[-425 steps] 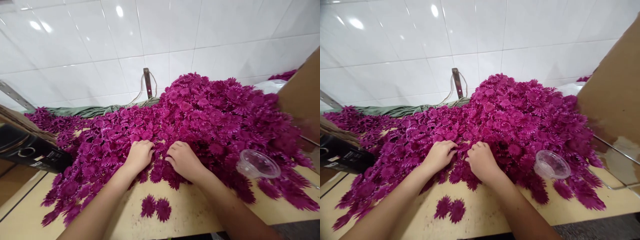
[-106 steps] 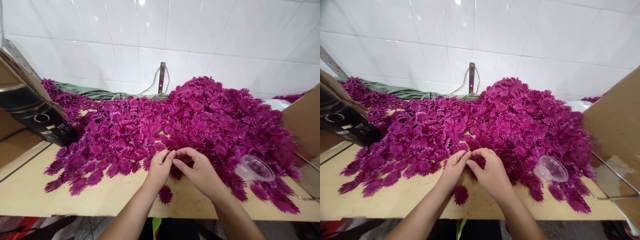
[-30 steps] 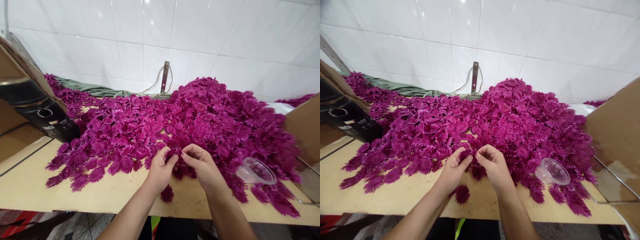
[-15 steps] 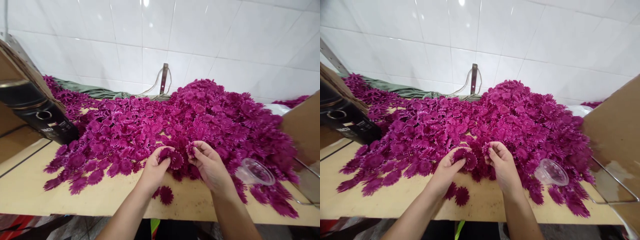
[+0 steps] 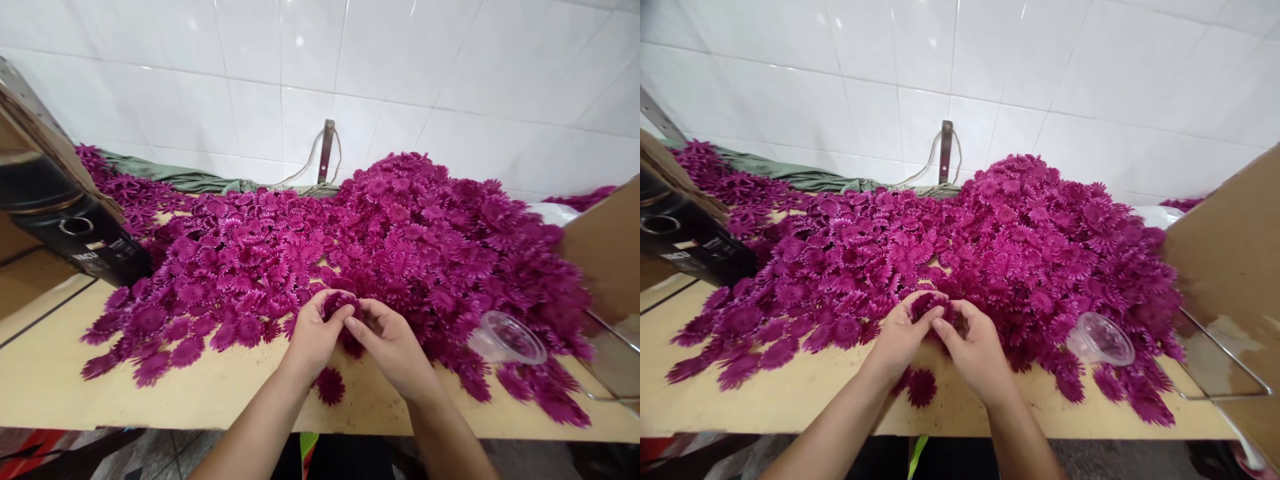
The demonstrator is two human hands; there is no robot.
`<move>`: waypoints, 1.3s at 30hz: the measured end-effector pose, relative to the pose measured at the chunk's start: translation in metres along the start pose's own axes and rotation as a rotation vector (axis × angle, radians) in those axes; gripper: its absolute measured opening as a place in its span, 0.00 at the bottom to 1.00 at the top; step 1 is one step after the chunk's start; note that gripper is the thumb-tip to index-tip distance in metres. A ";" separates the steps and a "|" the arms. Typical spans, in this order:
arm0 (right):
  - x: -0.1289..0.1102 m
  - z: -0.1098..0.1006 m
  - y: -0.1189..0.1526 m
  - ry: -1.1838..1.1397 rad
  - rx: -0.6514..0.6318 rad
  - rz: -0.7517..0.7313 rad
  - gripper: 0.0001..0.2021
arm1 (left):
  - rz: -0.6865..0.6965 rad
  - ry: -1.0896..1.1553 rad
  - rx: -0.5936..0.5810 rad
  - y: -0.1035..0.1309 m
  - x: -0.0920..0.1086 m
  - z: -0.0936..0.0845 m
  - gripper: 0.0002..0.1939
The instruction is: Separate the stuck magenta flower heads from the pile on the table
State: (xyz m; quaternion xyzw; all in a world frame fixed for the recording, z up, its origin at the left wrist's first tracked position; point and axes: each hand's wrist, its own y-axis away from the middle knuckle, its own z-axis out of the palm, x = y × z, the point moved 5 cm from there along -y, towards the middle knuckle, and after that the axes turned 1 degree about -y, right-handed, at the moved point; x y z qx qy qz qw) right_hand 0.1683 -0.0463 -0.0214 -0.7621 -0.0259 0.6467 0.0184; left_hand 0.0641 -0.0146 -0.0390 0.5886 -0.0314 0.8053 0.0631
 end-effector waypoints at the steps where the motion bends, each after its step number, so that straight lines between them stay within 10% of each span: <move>1: 0.004 0.001 -0.001 -0.028 0.030 0.014 0.11 | 0.007 -0.012 0.005 -0.001 0.000 -0.001 0.05; 14: 0.011 -0.023 -0.007 -0.127 0.335 0.097 0.15 | 0.095 -0.110 0.049 -0.002 0.012 -0.014 0.10; 39: 0.023 -0.019 -0.009 -0.179 0.425 0.042 0.15 | 0.312 -0.524 -0.116 0.004 0.017 0.009 0.07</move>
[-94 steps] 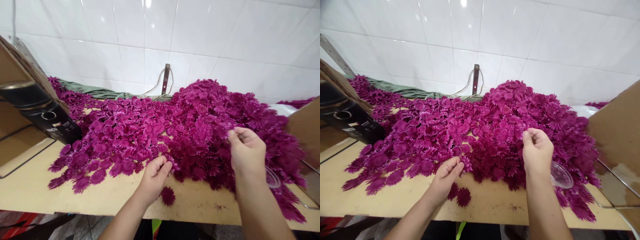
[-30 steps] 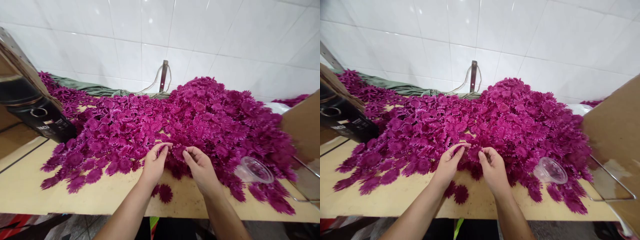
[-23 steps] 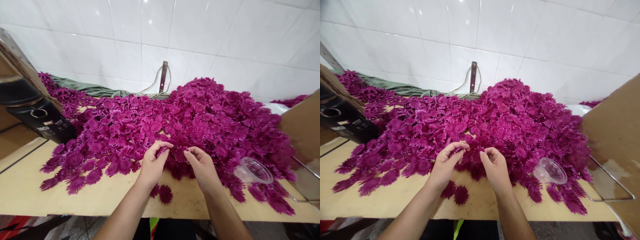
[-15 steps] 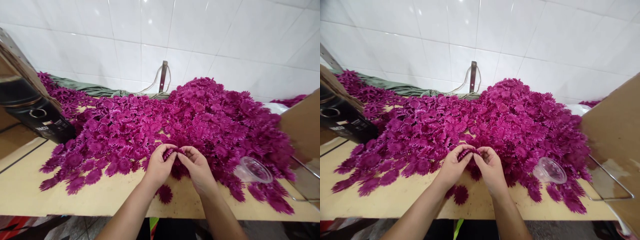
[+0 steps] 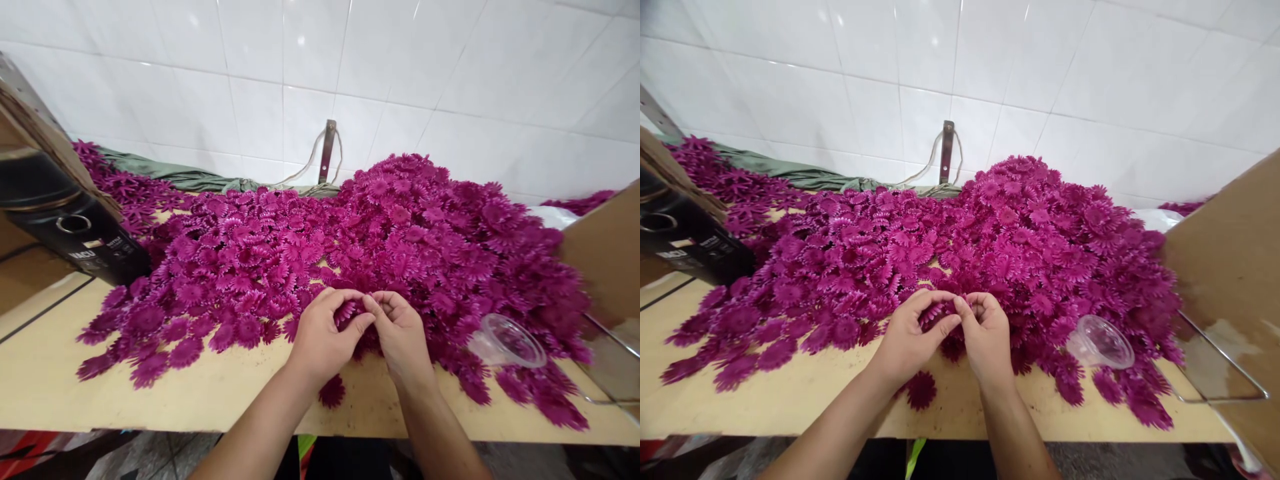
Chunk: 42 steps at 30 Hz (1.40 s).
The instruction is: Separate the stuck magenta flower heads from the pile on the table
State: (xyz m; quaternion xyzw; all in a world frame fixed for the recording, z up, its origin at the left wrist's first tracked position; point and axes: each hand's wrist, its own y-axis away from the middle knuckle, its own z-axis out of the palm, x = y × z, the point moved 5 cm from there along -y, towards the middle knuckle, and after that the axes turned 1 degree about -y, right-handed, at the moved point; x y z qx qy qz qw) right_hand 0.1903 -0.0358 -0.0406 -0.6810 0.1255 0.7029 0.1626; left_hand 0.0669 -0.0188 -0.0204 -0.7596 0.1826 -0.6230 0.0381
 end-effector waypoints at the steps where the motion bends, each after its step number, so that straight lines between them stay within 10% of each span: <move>1: 0.000 0.000 0.000 -0.033 0.008 0.011 0.15 | -0.026 -0.013 -0.029 -0.001 -0.001 0.002 0.07; 10: -0.013 0.012 0.020 -0.016 -0.194 -0.053 0.12 | -0.200 0.219 0.075 -0.009 -0.005 -0.004 0.05; 16: -0.015 0.006 0.040 0.090 -0.258 -0.030 0.14 | -0.176 0.273 0.526 -0.030 0.002 -0.049 0.04; 21: -0.016 -0.017 0.014 -0.047 -0.083 0.018 0.18 | -0.041 0.041 0.159 -0.046 0.021 -0.022 0.05; 33: -0.007 -0.020 0.002 -0.117 0.034 -0.001 0.16 | -0.071 0.031 -0.207 -0.013 0.004 0.022 0.07; 42: -0.018 -0.003 0.021 -0.142 -0.152 -0.021 0.16 | -0.237 0.361 0.159 -0.025 -0.010 0.001 0.04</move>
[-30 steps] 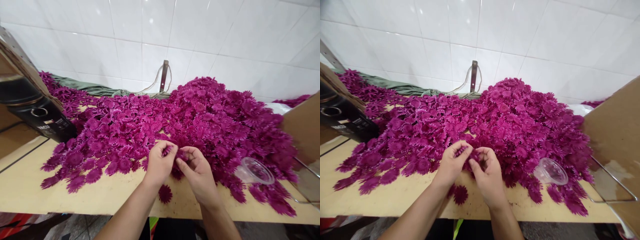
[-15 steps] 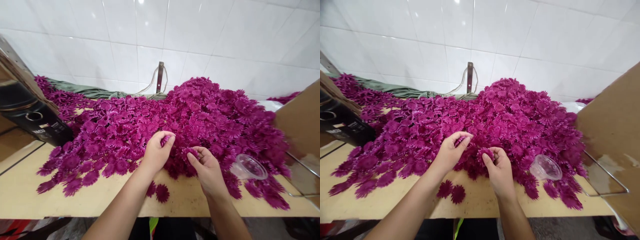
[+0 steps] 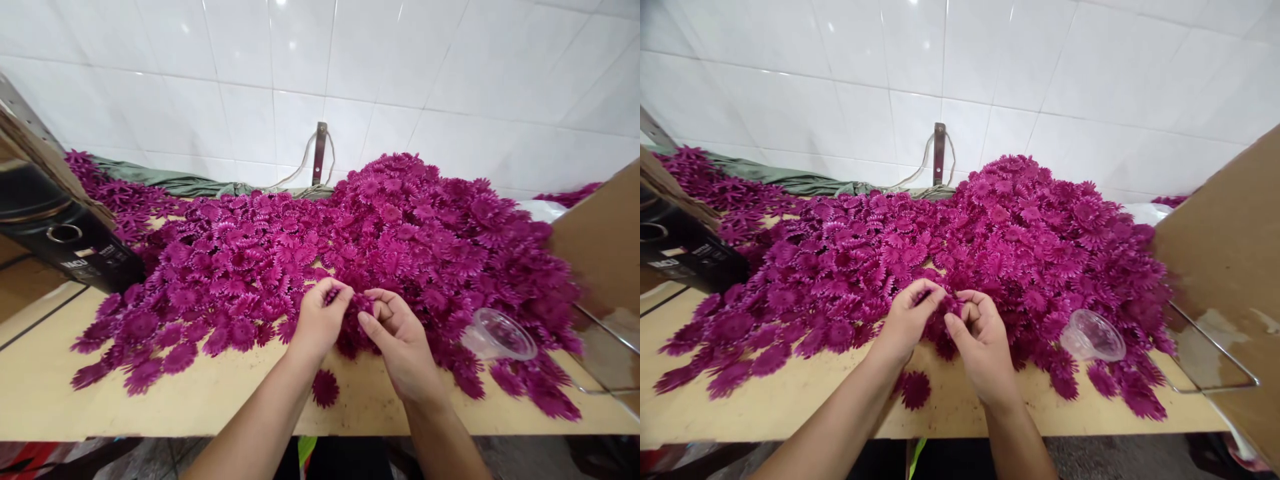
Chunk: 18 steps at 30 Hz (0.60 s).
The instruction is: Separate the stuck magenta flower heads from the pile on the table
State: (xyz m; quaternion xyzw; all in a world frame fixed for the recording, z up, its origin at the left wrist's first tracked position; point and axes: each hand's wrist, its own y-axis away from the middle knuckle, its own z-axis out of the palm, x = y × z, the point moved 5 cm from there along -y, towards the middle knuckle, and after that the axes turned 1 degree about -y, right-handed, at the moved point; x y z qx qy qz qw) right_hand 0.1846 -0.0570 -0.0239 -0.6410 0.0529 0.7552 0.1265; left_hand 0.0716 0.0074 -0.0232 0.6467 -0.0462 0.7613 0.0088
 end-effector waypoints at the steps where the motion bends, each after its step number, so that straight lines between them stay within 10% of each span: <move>1: -0.001 0.001 0.004 0.024 -0.020 -0.001 0.15 | -0.026 0.049 0.086 -0.004 -0.001 -0.008 0.04; 4: -0.002 -0.003 0.011 0.073 -0.032 0.017 0.15 | -0.082 0.149 0.208 -0.011 -0.001 -0.023 0.05; 14: -0.008 -0.027 -0.021 0.345 0.089 -0.111 0.20 | -0.092 0.056 -0.108 0.009 -0.008 0.007 0.07; 18: -0.006 -0.008 -0.022 0.322 -0.097 -0.094 0.19 | -0.048 -0.024 -0.126 0.008 -0.004 0.009 0.06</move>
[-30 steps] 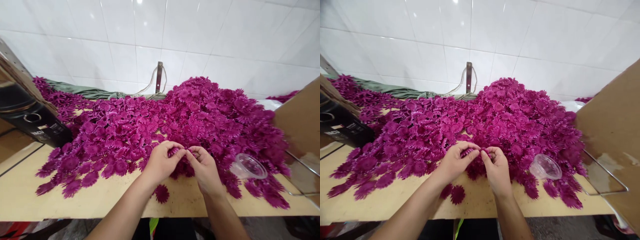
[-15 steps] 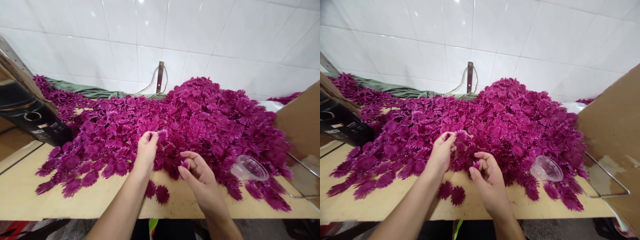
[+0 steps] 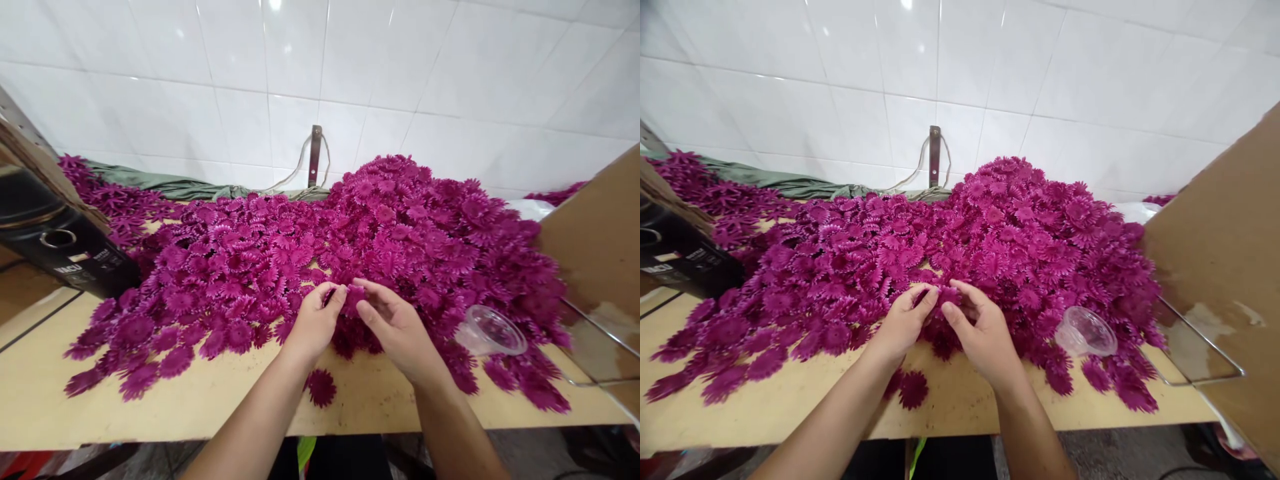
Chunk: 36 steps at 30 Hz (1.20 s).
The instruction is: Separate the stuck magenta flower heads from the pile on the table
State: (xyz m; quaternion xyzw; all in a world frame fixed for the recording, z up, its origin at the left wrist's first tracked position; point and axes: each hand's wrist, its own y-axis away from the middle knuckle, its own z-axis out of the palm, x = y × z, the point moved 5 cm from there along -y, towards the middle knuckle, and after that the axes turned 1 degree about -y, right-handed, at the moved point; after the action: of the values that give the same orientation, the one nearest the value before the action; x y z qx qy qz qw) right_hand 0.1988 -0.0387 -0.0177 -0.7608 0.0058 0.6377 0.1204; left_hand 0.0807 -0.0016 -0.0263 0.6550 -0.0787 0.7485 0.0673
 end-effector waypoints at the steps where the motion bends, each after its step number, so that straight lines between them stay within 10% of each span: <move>1: 0.001 0.004 0.000 -0.037 -0.040 0.015 0.17 | 0.021 -0.021 0.000 0.000 0.001 0.000 0.06; 12: 0.009 0.002 -0.001 -0.046 0.066 0.063 0.15 | 0.262 -0.246 -0.052 0.009 0.017 0.000 0.04; 18: 0.017 0.007 -0.003 -0.182 0.028 0.138 0.21 | 0.111 -0.118 -0.187 0.005 0.009 0.008 0.02; 25: 0.005 0.010 0.004 -0.139 -0.056 0.107 0.21 | -0.019 0.135 0.070 -0.003 0.004 -0.009 0.07; 36: -0.026 -0.062 -0.030 0.585 0.480 -0.250 0.13 | -0.112 0.416 0.187 -0.009 -0.001 -0.025 0.15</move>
State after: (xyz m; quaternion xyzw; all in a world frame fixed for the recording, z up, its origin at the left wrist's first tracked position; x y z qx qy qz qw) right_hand 0.2587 -0.0251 0.0226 -0.8553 0.0960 0.3549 0.3650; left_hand 0.0586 0.0128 -0.0299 0.4934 0.0429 0.8665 0.0625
